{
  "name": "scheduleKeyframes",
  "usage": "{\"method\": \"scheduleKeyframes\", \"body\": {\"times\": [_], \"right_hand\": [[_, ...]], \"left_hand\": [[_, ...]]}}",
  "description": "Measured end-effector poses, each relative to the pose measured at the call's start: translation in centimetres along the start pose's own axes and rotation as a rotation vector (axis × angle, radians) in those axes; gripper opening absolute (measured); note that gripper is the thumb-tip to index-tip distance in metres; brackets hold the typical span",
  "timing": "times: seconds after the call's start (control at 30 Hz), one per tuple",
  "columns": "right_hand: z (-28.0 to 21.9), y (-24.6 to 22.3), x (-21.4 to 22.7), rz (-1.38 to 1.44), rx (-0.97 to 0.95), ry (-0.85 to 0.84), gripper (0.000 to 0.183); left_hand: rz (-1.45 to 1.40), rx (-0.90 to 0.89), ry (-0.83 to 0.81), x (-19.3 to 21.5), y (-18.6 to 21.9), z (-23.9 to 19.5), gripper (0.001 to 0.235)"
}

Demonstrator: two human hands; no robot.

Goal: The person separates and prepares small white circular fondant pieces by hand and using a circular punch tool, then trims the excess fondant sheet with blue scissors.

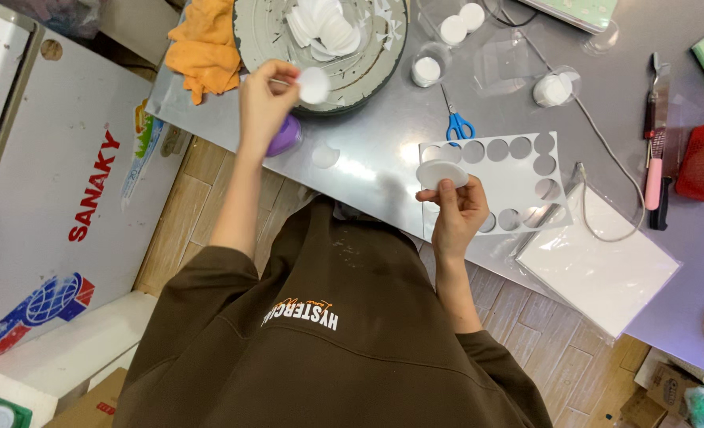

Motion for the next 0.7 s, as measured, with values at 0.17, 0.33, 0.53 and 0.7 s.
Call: {"method": "scheduleKeyframes", "body": {"times": [0.17, 0.33, 0.53, 0.7], "right_hand": [[-0.1, 0.4, 0.2, -0.026, -0.031, 0.002, 0.017], [0.0, 0.8, -0.6, 0.002, -0.077, -0.014, 0.018], [-0.5, 1.1, -1.1, -0.014, -0.109, -0.011, 0.023], [-0.4, 1.2, -1.7, -0.002, -0.099, -0.070, 0.024]], "left_hand": [[0.291, -0.144, 0.193, 1.2, -5.0, 1.5, 0.018], [0.598, -0.546, 0.428, 0.3, -0.1, -0.6, 0.026], [-0.115, -0.121, -0.257, -5.7, 6.7, -8.0, 0.025], [-0.227, -0.257, -0.360, -7.2, 14.2, -13.2, 0.032]]}}
Point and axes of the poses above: each hand's wrist, its own z-axis towards the middle knuckle, its own x-axis out of the back of the hand, y = z × x, the point moved 7 cm from there along z, towards the middle knuckle, and after that the axes turned 14 degrees about y, right-handed, at the moved point
